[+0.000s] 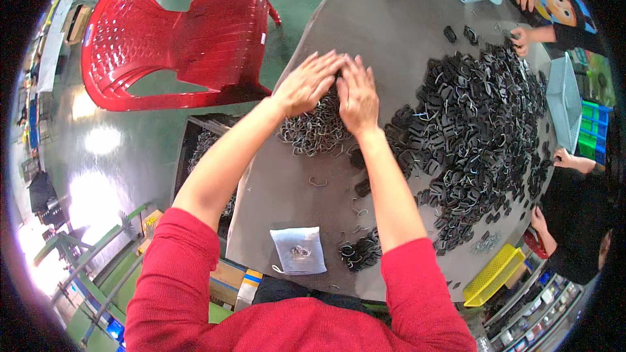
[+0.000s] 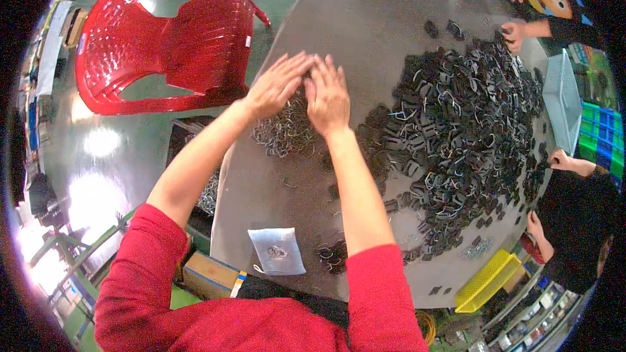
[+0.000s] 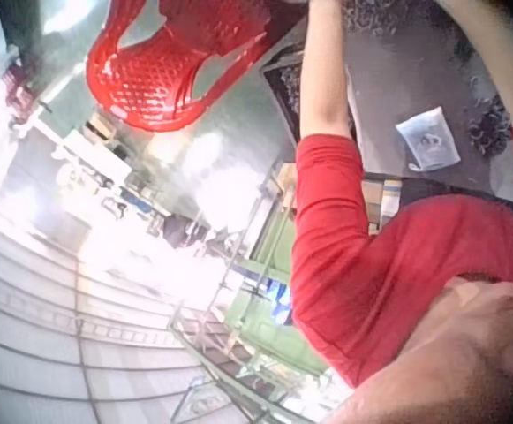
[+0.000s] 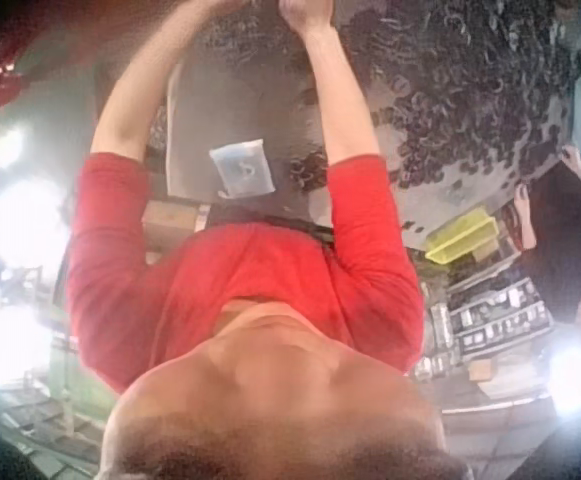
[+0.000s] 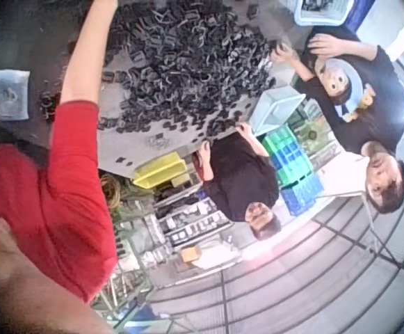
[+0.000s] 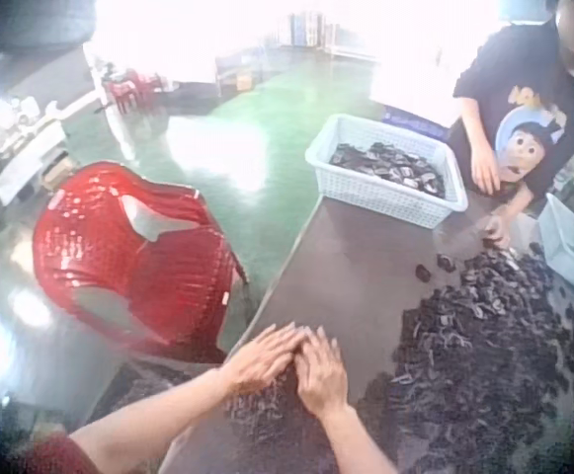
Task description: The person hangs black plastic clips onto a metal assembly rack by hand. They sort through a large pile of clips on a table, pick them up individually, and attach them to the prongs of a tall vertical rotating rack.
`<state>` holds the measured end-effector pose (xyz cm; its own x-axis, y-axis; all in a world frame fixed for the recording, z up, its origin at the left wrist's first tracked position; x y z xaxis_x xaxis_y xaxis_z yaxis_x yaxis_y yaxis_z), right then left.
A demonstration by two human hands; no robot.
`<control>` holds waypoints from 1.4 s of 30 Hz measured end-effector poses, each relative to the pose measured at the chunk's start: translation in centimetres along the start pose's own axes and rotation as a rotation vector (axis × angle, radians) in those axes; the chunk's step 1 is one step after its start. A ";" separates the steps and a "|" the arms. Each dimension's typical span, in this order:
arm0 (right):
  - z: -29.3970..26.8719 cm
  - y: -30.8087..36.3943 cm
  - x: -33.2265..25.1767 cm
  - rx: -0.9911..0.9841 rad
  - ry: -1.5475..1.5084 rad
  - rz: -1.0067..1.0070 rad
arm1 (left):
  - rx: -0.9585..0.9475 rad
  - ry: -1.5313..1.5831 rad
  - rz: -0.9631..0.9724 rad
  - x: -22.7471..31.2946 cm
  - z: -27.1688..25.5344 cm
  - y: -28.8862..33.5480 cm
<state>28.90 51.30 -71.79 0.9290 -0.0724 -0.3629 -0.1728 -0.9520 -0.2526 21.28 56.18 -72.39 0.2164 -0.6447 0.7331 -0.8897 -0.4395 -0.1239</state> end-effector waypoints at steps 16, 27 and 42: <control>-7.6 16.0 -4.9 0.028 0.245 0.053 | 0.389 0.117 -0.311 8.2 -0.3 24.6; -11.2 27.2 -3.4 0.029 0.349 0.185 | 0.751 0.387 -0.845 16.2 6.8 36.1; -4.6 28.5 -9.9 -0.003 0.123 0.319 | 0.558 0.635 -0.980 13.3 10.4 44.8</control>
<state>16.27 23.56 -71.22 0.8607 -0.4020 -0.3124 -0.4605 -0.8765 -0.1407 -11.51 21.42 -75.12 0.3145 0.4328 0.8448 -0.1495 -0.8563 0.4943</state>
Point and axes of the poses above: each hand's wrist, its own y-axis away from the middle knuckle, its own z-axis out of the palm, x = y × z, the point moved 9 cm from there along -y, towards the middle knuckle, and after that the axes turned 13 degrees about y, right-handed, at the moved point
